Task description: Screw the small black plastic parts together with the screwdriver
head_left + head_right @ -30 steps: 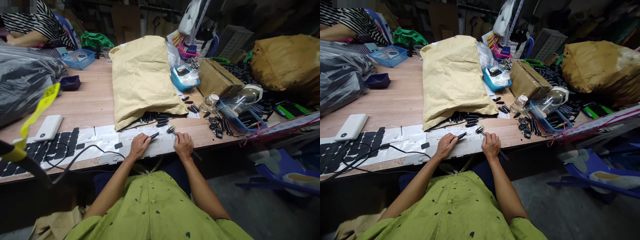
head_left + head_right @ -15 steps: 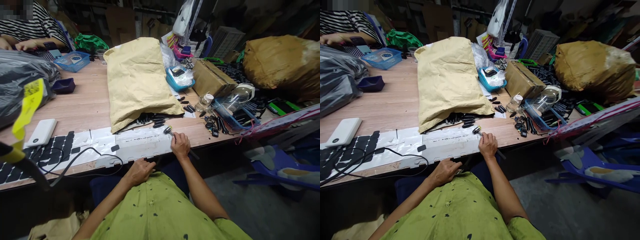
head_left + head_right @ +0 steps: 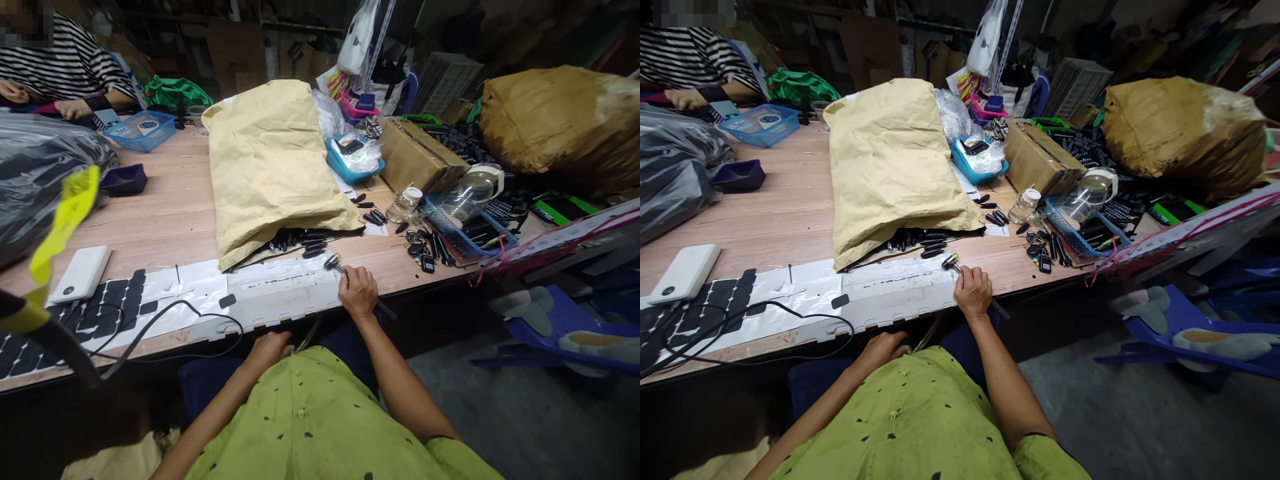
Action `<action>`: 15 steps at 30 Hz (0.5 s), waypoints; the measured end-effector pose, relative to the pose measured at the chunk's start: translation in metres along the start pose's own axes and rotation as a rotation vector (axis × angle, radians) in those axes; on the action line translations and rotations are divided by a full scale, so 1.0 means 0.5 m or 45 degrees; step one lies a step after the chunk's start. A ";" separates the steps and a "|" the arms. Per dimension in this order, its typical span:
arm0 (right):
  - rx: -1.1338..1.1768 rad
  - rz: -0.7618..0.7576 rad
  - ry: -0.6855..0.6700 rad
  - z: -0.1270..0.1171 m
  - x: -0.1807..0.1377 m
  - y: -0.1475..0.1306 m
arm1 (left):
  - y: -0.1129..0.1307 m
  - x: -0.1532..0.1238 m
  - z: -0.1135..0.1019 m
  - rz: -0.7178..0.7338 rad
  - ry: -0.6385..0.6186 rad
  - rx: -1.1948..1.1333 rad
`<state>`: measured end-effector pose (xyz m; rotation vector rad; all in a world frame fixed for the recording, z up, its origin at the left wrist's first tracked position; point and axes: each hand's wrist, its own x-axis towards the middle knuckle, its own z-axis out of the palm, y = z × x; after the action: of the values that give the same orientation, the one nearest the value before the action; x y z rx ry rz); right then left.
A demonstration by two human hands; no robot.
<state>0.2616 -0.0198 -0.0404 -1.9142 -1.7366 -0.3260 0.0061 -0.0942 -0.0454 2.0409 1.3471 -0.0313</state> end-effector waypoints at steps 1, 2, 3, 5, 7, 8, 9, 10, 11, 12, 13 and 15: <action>-0.008 0.000 0.001 0.000 0.000 -0.001 | 0.016 0.002 -0.017 0.081 -0.051 -0.061; -0.016 0.000 0.002 0.000 0.000 -0.001 | 0.033 0.008 -0.036 0.174 -0.075 -0.137; -0.023 -0.003 0.005 0.000 0.000 -0.002 | 0.050 0.020 -0.058 0.259 -0.082 -0.217; -0.042 -0.012 0.019 0.000 0.000 -0.004 | 0.076 0.059 -0.103 0.331 0.013 -0.323; -0.069 -0.028 0.051 0.000 0.001 -0.006 | 0.088 0.118 -0.144 0.252 0.300 -0.283; -0.081 -0.037 0.069 0.001 0.001 -0.007 | 0.091 0.151 -0.160 0.195 0.457 -0.234; -0.089 -0.046 0.084 0.001 0.001 -0.007 | 0.091 0.183 -0.173 0.154 0.601 -0.186; -0.092 -0.056 0.095 0.002 0.002 -0.008 | 0.090 0.213 -0.183 0.115 0.702 -0.148; -0.092 -0.064 0.101 0.002 0.002 -0.008 | 0.090 0.240 -0.190 0.072 0.763 -0.117; -0.090 -0.070 0.103 0.002 0.003 -0.008 | 0.090 0.262 -0.196 0.032 0.793 -0.094; -0.088 -0.072 0.102 0.002 0.003 -0.008 | 0.091 0.278 -0.199 -0.006 0.793 -0.078; -0.086 -0.069 0.097 0.003 0.003 -0.008 | 0.095 0.294 -0.203 -0.067 0.752 -0.056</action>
<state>0.2579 -0.0176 -0.0398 -1.8786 -1.7501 -0.4776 0.0792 0.0687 0.0023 2.0571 1.7258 0.6156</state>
